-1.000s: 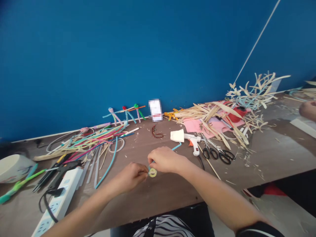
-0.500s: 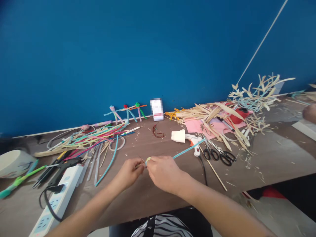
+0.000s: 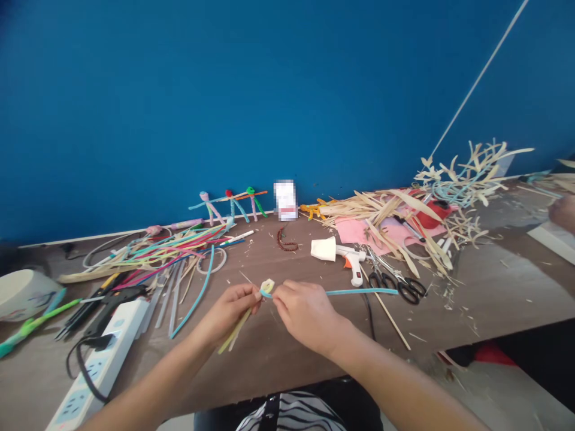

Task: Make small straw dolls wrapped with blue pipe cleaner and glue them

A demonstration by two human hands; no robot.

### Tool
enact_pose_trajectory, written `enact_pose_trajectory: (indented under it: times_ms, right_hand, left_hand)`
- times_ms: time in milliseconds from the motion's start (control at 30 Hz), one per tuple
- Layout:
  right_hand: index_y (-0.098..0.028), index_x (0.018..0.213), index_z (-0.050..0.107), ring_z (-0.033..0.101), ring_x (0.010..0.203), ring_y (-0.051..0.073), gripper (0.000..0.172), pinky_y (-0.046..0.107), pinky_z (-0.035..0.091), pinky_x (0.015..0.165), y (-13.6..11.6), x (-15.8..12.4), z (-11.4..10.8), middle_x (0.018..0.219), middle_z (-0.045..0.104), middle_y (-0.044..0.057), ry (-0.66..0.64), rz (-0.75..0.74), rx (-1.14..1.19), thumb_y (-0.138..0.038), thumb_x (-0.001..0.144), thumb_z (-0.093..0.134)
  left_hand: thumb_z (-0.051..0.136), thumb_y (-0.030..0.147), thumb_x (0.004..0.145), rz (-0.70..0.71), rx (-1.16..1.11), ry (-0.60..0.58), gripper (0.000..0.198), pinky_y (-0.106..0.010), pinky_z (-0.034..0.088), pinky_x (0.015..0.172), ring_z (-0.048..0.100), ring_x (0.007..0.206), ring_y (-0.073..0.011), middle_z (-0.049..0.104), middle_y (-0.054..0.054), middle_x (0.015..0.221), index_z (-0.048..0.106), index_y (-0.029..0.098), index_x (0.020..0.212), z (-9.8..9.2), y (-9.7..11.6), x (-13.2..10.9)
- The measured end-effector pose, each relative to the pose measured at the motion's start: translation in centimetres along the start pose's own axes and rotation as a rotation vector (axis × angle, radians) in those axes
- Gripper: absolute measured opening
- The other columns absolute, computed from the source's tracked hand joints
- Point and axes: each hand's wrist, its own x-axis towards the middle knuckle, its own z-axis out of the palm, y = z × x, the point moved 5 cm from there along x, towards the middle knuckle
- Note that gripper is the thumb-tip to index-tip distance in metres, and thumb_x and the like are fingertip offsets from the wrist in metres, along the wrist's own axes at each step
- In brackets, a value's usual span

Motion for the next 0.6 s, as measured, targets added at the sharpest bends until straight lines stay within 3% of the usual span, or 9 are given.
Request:
enact_pose_trajectory:
  times_ms: [267, 600]
  right_hand:
    - [-0.019, 0.08, 0.057, 0.051, 0.067, 0.011, 0.011, 0.021, 0.032, 0.059, 1.0, 0.3, -1.0, 0.075, 0.058, 0.0, 0.002, 0.064, 0.131, -0.017, 0.08, 0.046]
    - [-0.02, 0.084, 0.059, 0.053, 0.073, 0.012, 0.013, 0.021, 0.034, 0.064, 1.9, 0.8, -1.0, 0.081, 0.059, 0.001, -0.124, 0.05, 0.146, -0.016, 0.078, 0.047]
  left_hand:
    - [0.053, 0.027, 0.069, -0.029, -0.229, -0.19, 0.017, -0.021, 0.017, 0.046, 0.027, 0.044, -0.006, 0.04, 0.004, 0.047, 0.051, 0.012, 0.062, 0.8, 0.7, -0.4]
    - [0.054, 0.035, 0.069, 0.079, 0.034, -0.173, 0.021, -0.02, 0.026, 0.051, 0.034, 0.053, -0.0082, 0.041, 0.004, 0.054, 0.051, 0.014, 0.065, 0.7, 1.3, -0.3]
